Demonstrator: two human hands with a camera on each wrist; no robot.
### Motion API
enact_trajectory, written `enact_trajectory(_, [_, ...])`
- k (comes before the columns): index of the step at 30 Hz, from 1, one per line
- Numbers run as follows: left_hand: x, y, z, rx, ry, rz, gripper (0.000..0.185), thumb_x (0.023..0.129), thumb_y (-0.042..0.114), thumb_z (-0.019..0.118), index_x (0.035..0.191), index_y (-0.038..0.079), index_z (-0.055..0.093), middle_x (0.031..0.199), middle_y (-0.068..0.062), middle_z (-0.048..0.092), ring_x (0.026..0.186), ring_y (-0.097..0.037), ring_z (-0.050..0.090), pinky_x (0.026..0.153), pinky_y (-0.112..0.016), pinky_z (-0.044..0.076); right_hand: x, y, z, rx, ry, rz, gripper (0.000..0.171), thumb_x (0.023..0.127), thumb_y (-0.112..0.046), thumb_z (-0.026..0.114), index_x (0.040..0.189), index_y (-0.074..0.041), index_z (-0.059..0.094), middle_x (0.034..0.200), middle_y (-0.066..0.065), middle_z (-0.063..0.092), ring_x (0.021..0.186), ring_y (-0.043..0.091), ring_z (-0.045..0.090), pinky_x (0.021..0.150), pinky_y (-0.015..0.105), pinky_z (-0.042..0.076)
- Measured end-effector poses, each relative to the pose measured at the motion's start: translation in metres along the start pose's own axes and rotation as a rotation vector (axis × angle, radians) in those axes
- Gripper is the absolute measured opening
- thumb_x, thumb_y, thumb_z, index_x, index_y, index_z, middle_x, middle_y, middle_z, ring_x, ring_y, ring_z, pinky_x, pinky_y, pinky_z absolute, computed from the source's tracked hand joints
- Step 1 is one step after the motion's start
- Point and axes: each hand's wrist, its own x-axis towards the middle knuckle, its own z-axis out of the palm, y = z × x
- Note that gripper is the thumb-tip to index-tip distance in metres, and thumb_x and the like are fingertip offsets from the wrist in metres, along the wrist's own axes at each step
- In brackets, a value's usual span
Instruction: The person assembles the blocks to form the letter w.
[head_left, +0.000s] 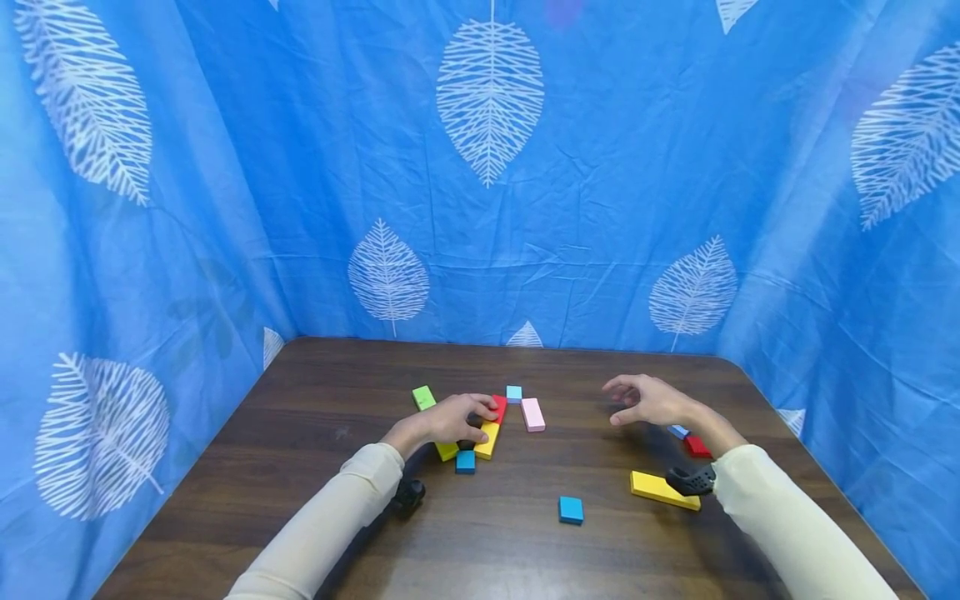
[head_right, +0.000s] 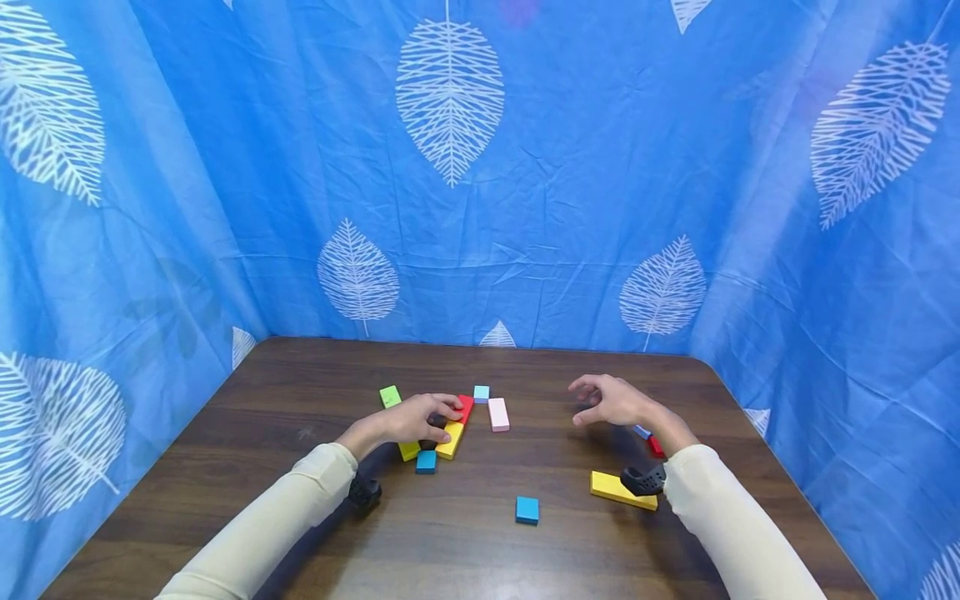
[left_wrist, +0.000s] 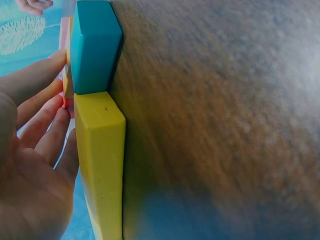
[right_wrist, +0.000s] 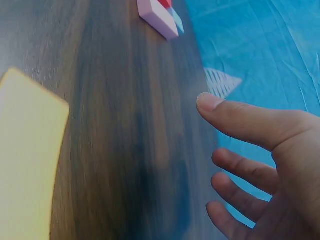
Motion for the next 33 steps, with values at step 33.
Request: enact_trajectory(33, [0.001, 0.000, -0.002, -0.004, -0.002, -0.004, 0.046, 0.097, 0.019, 0.076, 0.141, 0.012, 0.066, 0.156, -0.002, 0.048, 0.145, -0.029, 0.039, 0.119, -0.049, 0.031, -0.068, 0.075, -0.029, -0.136, 0.166, 0.264, 0.081, 0.087, -0.042, 0.083, 0.138, 0.012, 0.051, 0.131, 0.038, 0.056, 0.117, 0.055, 0.054, 0.092, 0.069, 0.048])
